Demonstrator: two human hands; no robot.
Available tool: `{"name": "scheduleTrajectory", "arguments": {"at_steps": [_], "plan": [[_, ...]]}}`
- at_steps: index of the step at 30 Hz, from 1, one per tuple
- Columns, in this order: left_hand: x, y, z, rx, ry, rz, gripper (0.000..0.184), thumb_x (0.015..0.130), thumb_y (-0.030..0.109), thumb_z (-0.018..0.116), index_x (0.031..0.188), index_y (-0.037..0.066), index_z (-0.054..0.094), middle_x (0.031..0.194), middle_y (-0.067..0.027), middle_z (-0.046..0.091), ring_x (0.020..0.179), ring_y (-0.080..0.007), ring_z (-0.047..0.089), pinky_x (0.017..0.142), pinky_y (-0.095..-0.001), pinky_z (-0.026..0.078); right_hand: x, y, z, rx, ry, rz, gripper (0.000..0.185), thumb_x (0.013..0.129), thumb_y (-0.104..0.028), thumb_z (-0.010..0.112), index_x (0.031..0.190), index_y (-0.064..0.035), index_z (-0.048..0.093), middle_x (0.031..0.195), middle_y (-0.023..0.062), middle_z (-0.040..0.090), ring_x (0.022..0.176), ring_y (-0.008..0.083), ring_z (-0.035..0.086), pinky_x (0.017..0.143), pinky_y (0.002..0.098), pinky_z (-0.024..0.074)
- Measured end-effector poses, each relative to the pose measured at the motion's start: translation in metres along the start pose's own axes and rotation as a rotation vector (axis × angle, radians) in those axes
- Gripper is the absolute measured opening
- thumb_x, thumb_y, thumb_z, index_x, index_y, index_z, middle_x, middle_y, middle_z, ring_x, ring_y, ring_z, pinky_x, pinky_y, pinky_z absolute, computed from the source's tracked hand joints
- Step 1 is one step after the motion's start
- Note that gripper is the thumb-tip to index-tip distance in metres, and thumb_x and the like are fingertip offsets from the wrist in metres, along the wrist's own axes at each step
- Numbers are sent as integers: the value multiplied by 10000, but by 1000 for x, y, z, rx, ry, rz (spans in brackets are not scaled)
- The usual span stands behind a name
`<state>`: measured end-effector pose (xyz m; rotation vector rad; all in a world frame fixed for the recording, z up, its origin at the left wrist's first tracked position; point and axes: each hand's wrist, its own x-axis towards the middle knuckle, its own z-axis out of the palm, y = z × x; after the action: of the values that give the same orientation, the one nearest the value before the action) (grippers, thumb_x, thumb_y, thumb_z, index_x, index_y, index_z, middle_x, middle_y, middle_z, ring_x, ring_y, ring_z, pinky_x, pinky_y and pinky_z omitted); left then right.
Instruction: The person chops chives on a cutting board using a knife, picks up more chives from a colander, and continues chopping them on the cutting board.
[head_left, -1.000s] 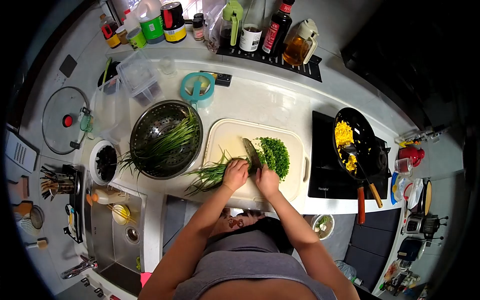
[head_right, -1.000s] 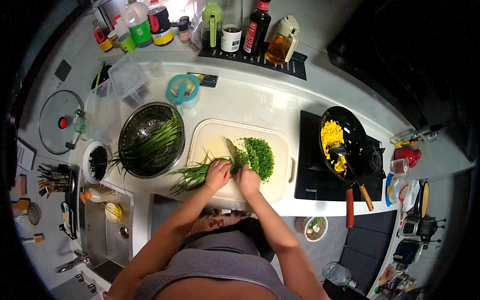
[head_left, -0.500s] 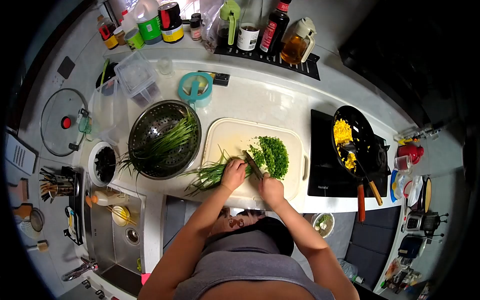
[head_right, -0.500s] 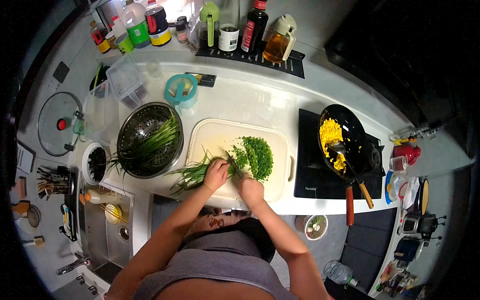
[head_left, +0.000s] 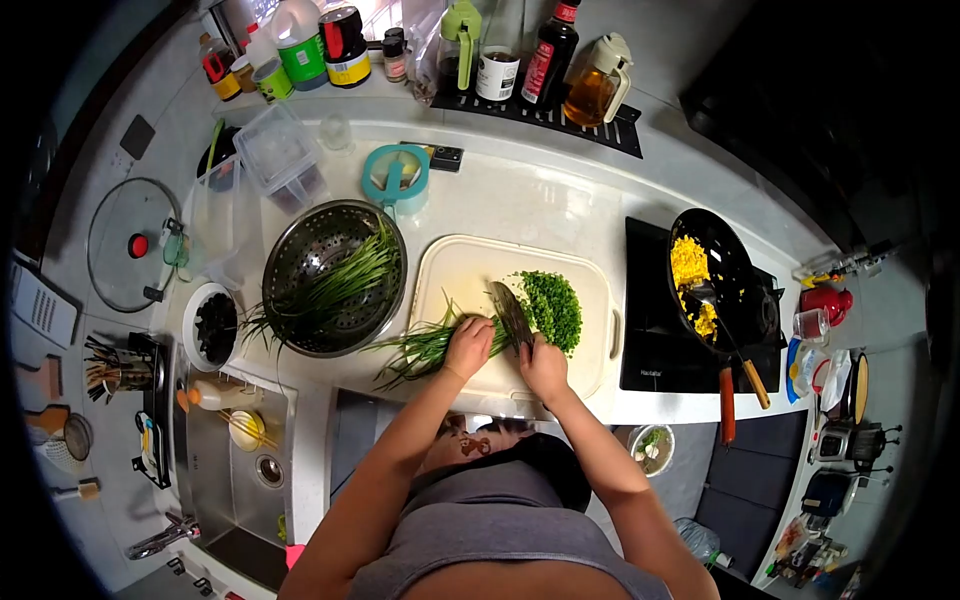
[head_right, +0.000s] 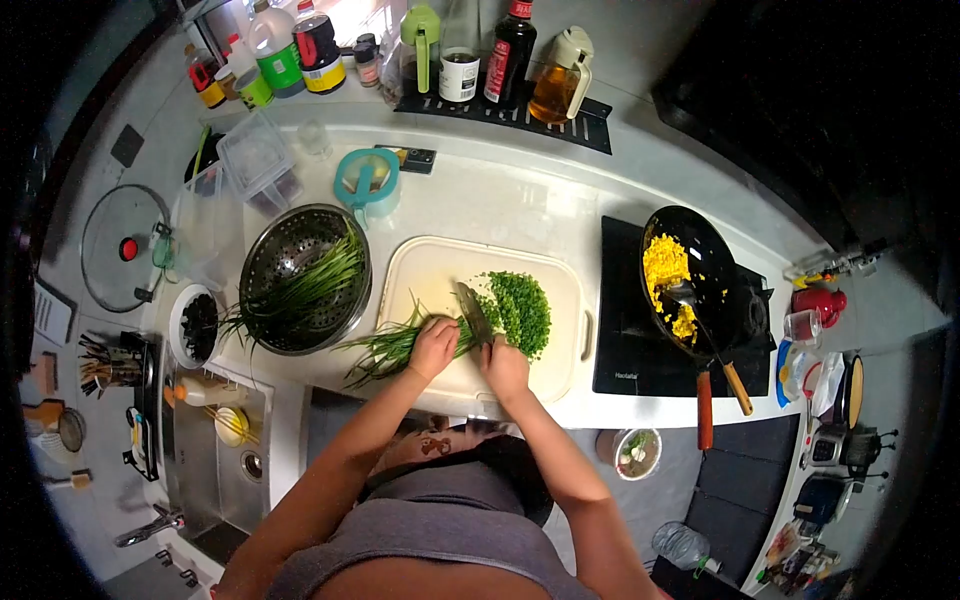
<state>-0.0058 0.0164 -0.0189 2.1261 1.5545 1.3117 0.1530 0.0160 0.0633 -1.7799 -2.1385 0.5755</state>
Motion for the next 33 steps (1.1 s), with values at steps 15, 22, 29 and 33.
{"name": "scheduleTrajectory", "arguments": {"at_steps": [15, 22, 29, 33], "plan": [[2, 6, -3, 32, -28, -42, 61, 773, 56, 575, 748, 1, 564, 908, -102, 578, 863, -284, 544, 758, -361, 454, 16, -2, 24, 6, 51, -12, 202, 798, -159, 548, 727, 26, 509, 554, 230, 555, 505, 378, 567, 489, 453, 465], [1, 9, -10, 80, 5, -8, 58, 756, 77, 607, 759, 20, 595, 899, -93, 569, 855, -281, 545, 747, -373, 453, 10, 3, 4, 24, -2, -27, 216, 804, -175, 550, 741, 27, 507, 547, 232, 548, 512, 392, 563, 500, 466, 460], [0, 8, -9, 75, 14, -11, 95, 783, 113, 598, 730, 35, 580, 873, -88, 555, 818, -271, 541, 727, -362, 452, -13, -1, -15, -134, -89, -123, 184, 797, -164, 546, 754, 11, 505, 532, 202, 553, 491, 356, 571, 474, 435, 471], [-1, 5, -7, 81, 13, -15, 90, 777, 110, 600, 734, 33, 581, 880, -87, 555, 820, -269, 541, 729, -360, 451, -6, -2, 1, -135, -84, -138, 178, 796, -161, 543, 768, 12, 512, 545, 204, 559, 490, 353, 572, 469, 433, 471]]}}
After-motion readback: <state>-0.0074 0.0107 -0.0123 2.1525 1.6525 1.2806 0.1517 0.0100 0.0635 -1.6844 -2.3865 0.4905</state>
